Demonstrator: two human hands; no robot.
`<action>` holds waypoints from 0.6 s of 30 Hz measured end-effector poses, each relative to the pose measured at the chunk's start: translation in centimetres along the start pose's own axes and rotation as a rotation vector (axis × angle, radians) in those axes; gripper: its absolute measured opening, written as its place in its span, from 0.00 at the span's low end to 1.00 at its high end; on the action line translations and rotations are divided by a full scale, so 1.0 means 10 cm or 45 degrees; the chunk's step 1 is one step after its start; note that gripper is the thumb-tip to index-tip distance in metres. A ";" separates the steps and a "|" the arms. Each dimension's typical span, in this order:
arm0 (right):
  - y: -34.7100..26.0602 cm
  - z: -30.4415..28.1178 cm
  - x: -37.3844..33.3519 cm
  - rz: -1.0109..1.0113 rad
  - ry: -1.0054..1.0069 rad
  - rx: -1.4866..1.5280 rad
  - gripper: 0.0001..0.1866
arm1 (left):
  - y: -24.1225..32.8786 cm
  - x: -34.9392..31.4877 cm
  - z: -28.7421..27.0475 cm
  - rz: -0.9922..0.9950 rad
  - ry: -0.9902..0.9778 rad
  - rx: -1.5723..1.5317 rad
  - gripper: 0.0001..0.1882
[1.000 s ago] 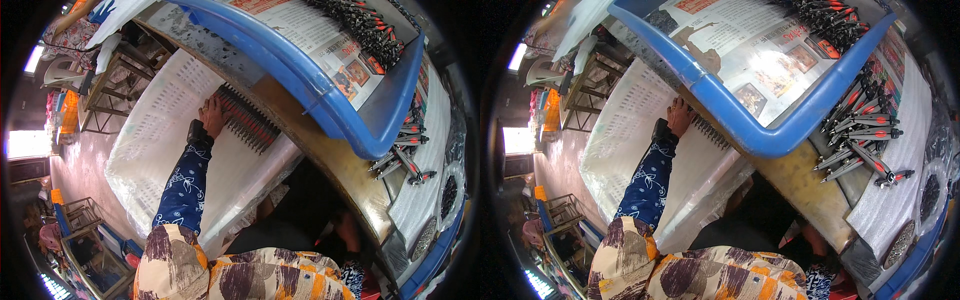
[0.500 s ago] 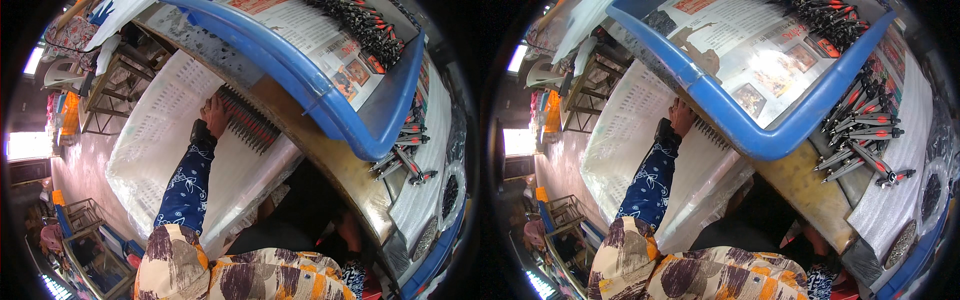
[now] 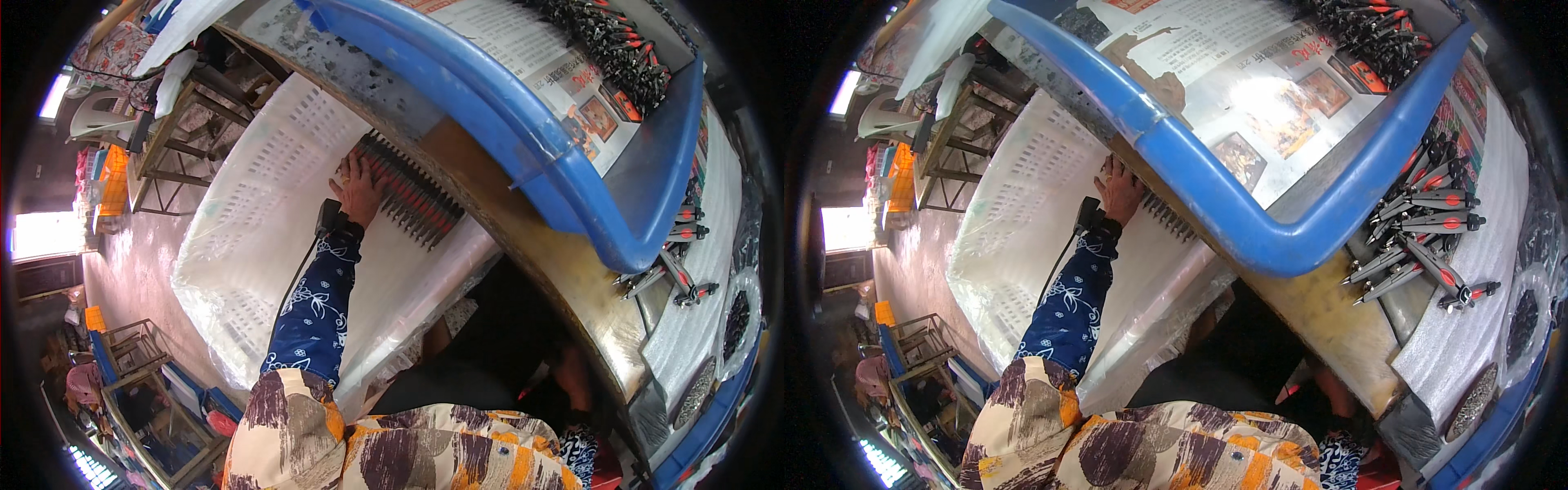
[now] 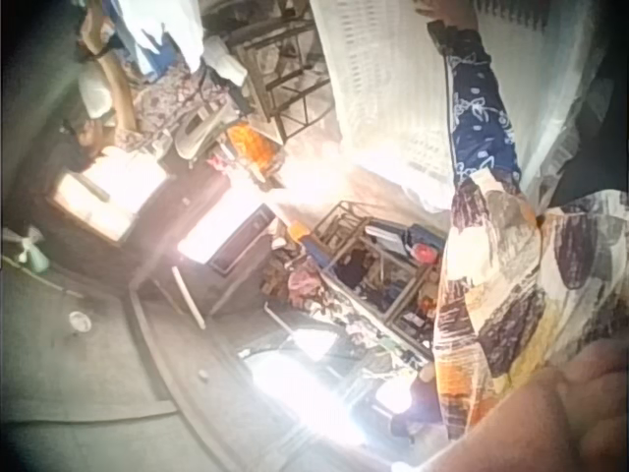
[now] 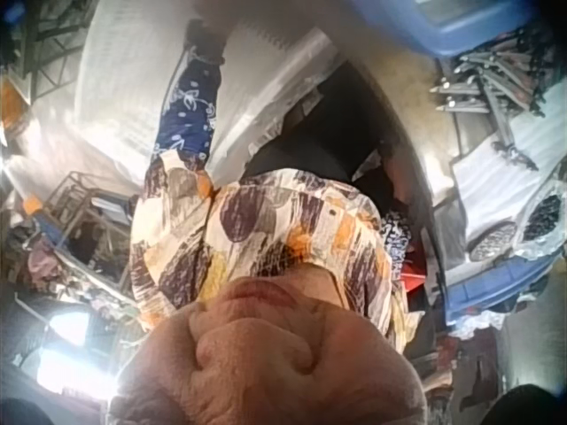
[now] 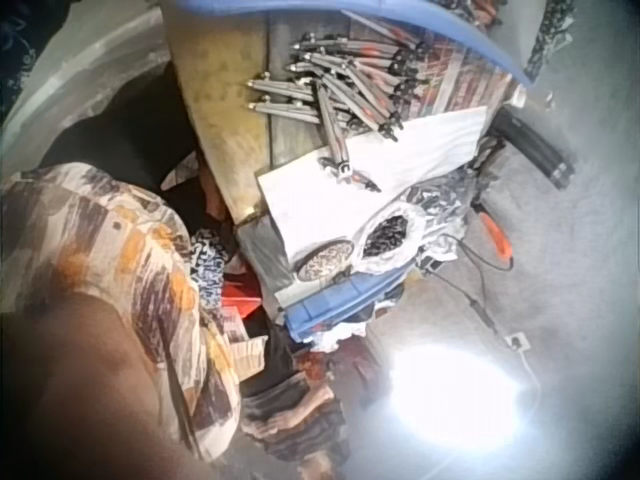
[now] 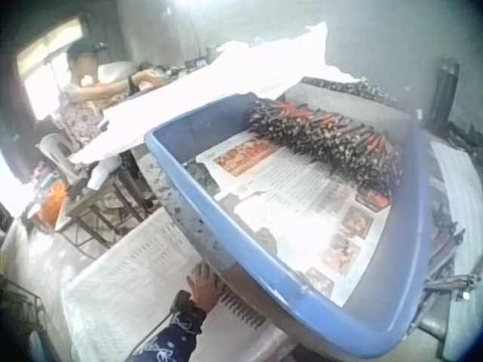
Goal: The person repeatedly picks up small metal tools with red handles from a white basket and places them into a blue tray on the table. They handle the tools one at a time, arranging them in rows within the tray. The task continues throughout the clip with no other distinct actions shown.
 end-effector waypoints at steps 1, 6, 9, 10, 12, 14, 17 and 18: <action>0.01 0.00 0.00 0.018 0.009 -0.039 0.17 | 0.02 0.00 0.00 0.007 0.013 0.006 0.36; 0.23 0.05 0.10 0.045 -0.022 0.067 0.18 | 0.05 0.04 -0.01 0.012 0.011 0.062 0.31; 0.36 0.12 0.14 0.113 -0.090 0.061 0.18 | 0.04 0.02 -0.03 0.055 0.056 0.074 0.31; 0.38 0.14 0.14 0.141 -0.120 0.053 0.18 | 0.03 0.01 -0.02 0.049 0.051 0.066 0.32; 0.29 0.13 0.11 0.081 -0.110 0.044 0.19 | 0.01 0.00 0.00 0.030 0.014 0.036 0.35; 0.19 0.09 0.05 0.040 -0.069 0.009 0.19 | 0.01 0.01 0.02 0.003 -0.044 -0.004 0.42; 0.13 0.07 0.01 0.000 -0.029 -0.028 0.20 | 0.03 0.04 -0.01 -0.046 -0.122 -0.022 0.42; 0.17 0.09 0.00 -0.016 -0.038 -0.038 0.20 | 0.02 0.03 -0.03 -0.055 -0.137 -0.029 0.42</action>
Point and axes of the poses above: each hand's wrist, its own x-axis towards the middle knuckle, its own z-axis out of the palm, y = z × x, the point moved 9 cm from there along x, towards the middle knuckle, and after that the axes turned 13 degrees about -y, right-handed, at the moved point
